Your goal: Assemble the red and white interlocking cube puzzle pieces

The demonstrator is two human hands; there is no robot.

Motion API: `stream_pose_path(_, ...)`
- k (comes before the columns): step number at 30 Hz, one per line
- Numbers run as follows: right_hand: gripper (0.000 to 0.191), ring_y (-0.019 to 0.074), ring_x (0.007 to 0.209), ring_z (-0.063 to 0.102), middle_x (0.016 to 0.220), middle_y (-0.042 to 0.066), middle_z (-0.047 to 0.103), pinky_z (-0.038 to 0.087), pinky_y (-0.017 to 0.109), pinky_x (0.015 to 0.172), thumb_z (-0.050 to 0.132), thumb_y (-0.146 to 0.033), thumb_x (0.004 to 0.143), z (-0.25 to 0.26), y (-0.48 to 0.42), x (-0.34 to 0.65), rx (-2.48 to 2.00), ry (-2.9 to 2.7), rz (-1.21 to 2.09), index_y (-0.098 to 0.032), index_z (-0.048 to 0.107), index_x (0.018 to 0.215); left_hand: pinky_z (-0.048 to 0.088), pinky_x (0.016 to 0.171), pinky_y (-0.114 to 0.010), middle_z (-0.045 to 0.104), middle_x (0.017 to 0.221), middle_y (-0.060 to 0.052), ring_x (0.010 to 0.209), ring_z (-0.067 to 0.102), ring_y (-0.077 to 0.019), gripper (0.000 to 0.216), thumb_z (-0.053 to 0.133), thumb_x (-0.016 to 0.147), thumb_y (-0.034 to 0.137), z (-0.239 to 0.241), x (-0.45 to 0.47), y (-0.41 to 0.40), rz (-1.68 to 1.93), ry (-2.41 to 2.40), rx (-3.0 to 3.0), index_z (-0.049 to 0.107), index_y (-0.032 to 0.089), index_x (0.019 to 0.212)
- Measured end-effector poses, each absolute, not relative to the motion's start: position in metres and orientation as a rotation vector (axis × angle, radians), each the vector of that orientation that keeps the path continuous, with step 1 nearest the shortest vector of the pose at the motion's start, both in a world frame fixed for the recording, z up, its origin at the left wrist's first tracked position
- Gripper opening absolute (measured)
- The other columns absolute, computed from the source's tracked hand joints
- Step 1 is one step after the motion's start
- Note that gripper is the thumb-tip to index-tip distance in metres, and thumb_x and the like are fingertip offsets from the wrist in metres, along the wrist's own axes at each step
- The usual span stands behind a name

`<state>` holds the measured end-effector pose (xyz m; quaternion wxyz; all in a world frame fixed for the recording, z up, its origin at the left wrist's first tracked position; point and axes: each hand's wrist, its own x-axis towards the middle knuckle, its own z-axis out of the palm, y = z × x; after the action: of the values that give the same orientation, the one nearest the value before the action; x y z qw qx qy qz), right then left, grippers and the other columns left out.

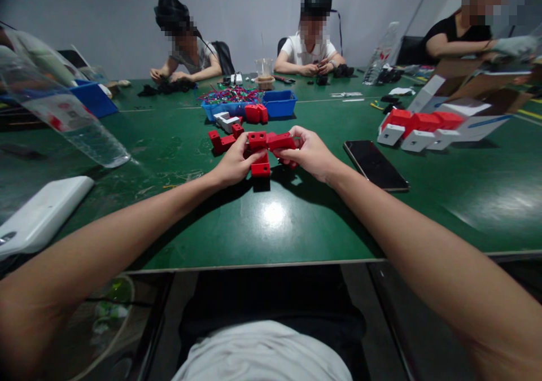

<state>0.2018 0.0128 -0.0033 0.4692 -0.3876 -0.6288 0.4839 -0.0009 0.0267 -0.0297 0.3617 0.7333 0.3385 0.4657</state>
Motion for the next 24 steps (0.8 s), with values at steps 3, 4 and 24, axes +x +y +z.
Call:
stream_pose_path(3, 0.046, 0.0107, 0.056, 0.058, 0.067, -0.004, 0.066, 0.045, 0.022, 0.049, 0.091, -0.025, 0.052, -0.0033, 0.0129, 0.2010, -0.930, -1.555, 1.166, -0.021, 0.052, 0.075, 0.044, 0.107, -0.042, 0.064, 0.120, -0.012, 0.117, 0.061, -0.0233, 0.029, 0.064, 0.086, 0.017, -0.0300, -0.0006, 0.0263, 1.215, 0.850, 1.883, 0.049, 0.016, 0.111)
stream_pose_path(4, 0.044, 0.0109, 0.057, 0.058, 0.070, -0.003, 0.067, 0.045, 0.022, 0.049, 0.091, -0.024, 0.052, -0.0032, 0.0129, 0.2008, -0.927, -1.556, 1.161, -0.021, 0.053, 0.075, 0.043, 0.108, -0.043, 0.064, 0.121, -0.012, 0.119, 0.061, -0.0237, 0.029, 0.064, 0.086, 0.016, -0.0300, -0.0004, 0.0261, 1.215, 0.843, 1.882, 0.049, 0.016, 0.111)
stream_pose_path(24, 0.045, 0.0113, 0.066, 0.061, 0.094, -0.001, 0.071, 0.051, 0.023, 0.057, 0.083, -0.016, 0.054, -0.0027, 0.0151, 0.2036, -0.917, -1.604, 1.216, -0.022, 0.050, 0.084, 0.045, 0.104, -0.041, 0.064, 0.122, -0.014, 0.114, 0.063, -0.0232, 0.030, 0.062, 0.087, 0.022, -0.0297, -0.0003, 0.0250, 1.211, 0.856, 1.894, 0.047, 0.016, 0.112)
